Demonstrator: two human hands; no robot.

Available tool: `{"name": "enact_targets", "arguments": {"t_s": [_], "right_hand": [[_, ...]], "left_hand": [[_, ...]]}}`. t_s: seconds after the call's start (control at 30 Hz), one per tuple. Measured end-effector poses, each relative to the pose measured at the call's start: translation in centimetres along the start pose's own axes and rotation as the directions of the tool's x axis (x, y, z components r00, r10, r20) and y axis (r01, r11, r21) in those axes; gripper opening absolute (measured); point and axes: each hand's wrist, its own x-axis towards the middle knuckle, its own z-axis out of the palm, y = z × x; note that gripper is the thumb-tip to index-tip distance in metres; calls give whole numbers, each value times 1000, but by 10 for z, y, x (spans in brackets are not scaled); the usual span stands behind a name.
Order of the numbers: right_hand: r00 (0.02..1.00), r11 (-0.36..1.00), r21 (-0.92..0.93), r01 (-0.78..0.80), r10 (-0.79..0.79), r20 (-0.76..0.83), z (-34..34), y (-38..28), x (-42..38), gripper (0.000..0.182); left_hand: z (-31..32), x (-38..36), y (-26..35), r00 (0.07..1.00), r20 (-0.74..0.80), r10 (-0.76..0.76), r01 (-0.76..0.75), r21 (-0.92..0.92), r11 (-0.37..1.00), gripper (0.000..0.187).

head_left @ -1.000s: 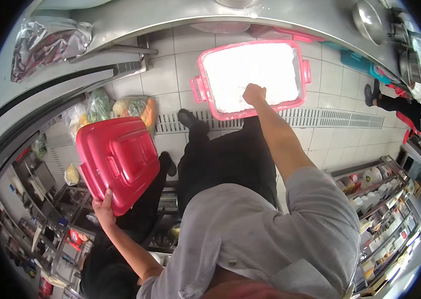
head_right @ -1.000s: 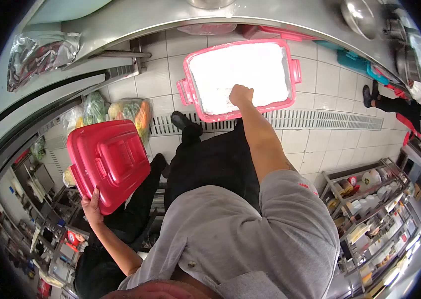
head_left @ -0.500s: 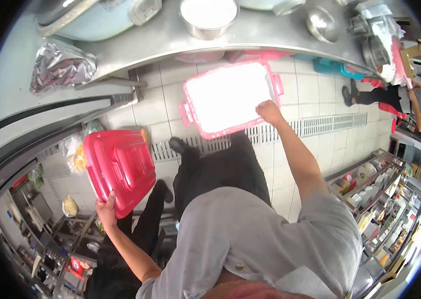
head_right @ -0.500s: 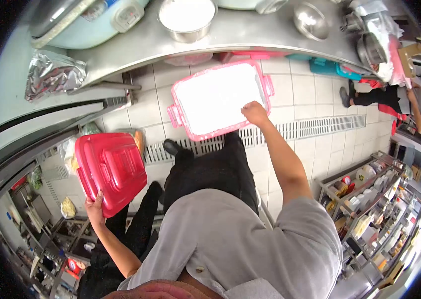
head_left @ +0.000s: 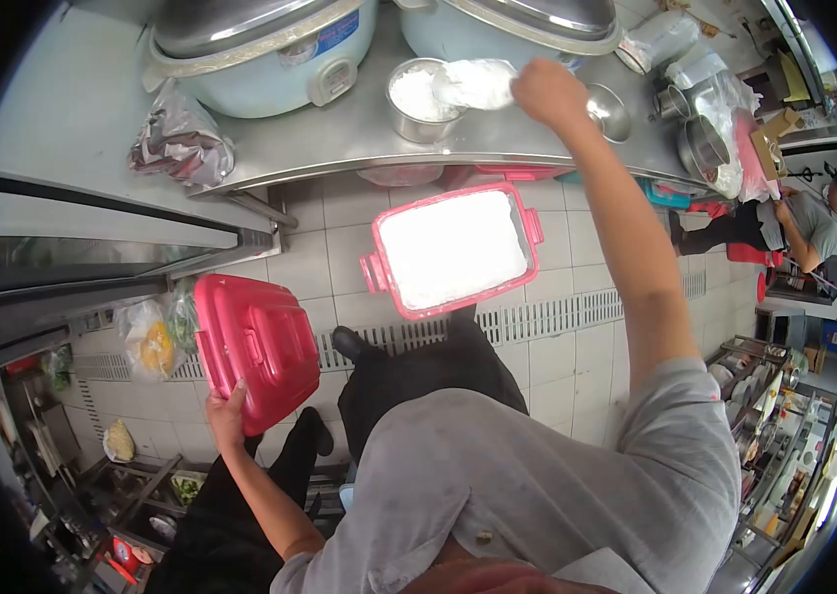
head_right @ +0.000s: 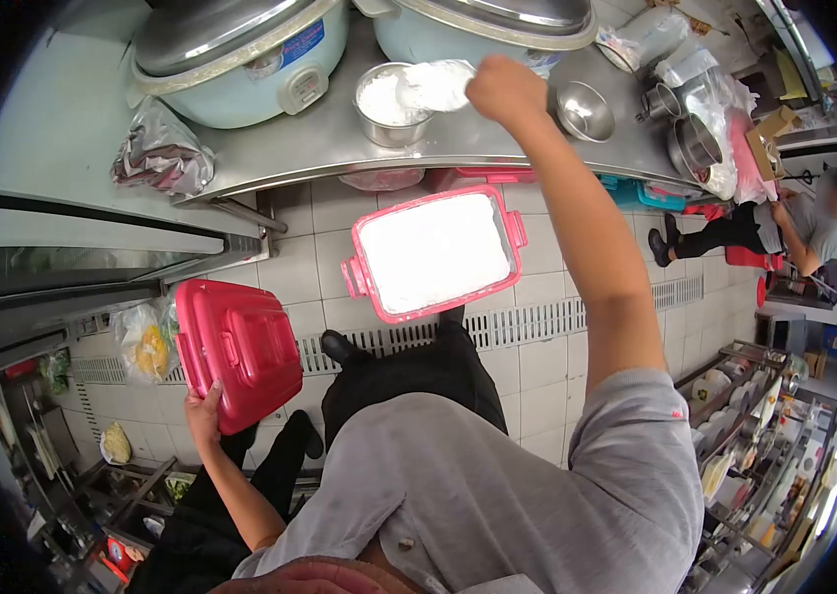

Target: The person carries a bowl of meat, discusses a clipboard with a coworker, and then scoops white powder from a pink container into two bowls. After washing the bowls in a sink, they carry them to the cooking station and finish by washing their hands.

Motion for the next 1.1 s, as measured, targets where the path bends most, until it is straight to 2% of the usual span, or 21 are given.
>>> {"name": "enact_targets", "arguments": {"t_s": [0.17, 0.27, 0.37, 0.47, 0.77, 0.87, 1.0, 1.07, 1.1], "right_hand": [[978, 960, -184, 209, -205, 41, 30, -62, 31, 27], [966, 940, -222, 260, -250, 72, 49, -77, 37, 26], [946, 884, -342, 320, -321, 57, 48, -78, 33, 26], [950, 910, -313, 271, -306, -68, 38, -72, 32, 24], [865, 843, -408, 352, -460, -203, 7, -55, 4, 18], [836, 897, -294, 329, -422, -352, -7, -33, -22, 16], [959, 982, -45, 182, -187, -213, 0, 8, -81, 22], [984, 989, 65, 133, -124, -130, 46, 39, -109, 25], [992, 993, 54, 102, -98, -83, 74, 52, -122, 22]], "left_hand": [[-7, -5, -4, 1000, -11, 19, -19, 26, 999, 25], [-13, -6, -6, 1000, -22, 21, -20, 44, 999, 24], [-17, -9, -5, 1000, -28, 2, -2, 15, 1000, 23], [-24, -6, -3, 999, -33, -1, 2, 44, 999, 22], [-16, 3, 8, 998, -48, 39, -37, 57, 998, 21], [-20, 3, 7, 998, -57, 32, -27, 94, 995, 23], [-9, 2, 13, 998, -45, 45, -42, 67, 997, 24], [0, -4, 24, 998, -58, 31, -30, 21, 999, 26], [1, -4, 26, 998, -61, 1, 1, 38, 999, 27]]}}
